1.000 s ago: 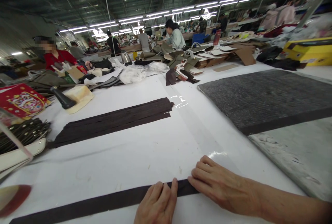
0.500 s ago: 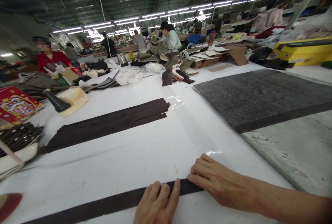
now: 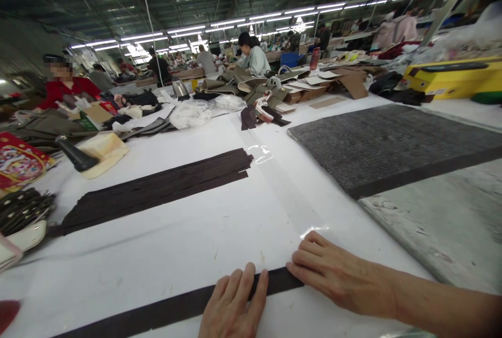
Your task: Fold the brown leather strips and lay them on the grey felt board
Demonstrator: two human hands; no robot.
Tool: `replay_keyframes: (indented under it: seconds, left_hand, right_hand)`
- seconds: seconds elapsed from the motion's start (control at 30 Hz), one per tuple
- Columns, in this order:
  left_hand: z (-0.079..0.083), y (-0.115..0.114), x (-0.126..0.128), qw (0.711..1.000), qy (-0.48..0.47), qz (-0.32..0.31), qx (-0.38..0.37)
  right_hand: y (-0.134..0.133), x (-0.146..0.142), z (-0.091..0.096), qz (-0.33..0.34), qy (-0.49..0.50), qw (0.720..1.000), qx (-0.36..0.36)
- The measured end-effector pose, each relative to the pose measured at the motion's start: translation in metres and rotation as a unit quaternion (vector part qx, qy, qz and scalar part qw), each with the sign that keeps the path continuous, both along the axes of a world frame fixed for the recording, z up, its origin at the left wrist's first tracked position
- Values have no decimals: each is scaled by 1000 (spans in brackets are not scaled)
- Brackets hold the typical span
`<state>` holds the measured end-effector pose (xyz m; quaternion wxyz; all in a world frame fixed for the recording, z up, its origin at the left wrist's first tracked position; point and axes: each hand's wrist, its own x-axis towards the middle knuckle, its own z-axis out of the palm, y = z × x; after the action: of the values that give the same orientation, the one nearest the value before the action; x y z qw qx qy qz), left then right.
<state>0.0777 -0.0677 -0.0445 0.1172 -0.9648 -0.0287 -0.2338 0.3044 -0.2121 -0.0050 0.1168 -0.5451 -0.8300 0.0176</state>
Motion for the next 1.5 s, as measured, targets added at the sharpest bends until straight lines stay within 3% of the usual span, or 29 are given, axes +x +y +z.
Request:
replay_keyframes:
  seconds: [0.2, 0.6, 0.73, 0.87, 1.03, 1.27, 1.4, 1.5]
  left_hand:
    - [9, 5, 8, 994, 68, -82, -18]
    - [21, 0, 25, 985, 136, -74, -77]
    - [15, -2, 22, 987, 124, -66, -79]
    - [8, -5, 22, 993, 86, -41, -63]
    - [11, -5, 12, 994, 98, -44, -32]
    - [-3, 6, -30, 999, 13, 18, -34]
    - [-9, 2, -27, 998, 0, 33, -57]
    - [-10, -4, -19, 998, 9, 30, -60]
  right_hand:
    - [-8, 4, -2, -15, -11, 1000, 8]
    - [-18, 4, -1, -48, 25, 998, -15]
    - [-25, 8, 5, -88, 74, 993, -24]
    - [-22, 3, 9, -141, 109, 984, 30]
    - [-11, -13, -1, -93, 59, 994, 5]
    - [-10, -7, -1, -90, 28, 993, 75]
    - [4, -26, 3, -99, 31, 992, 76]
    - [13, -43, -6, -87, 24, 995, 45]
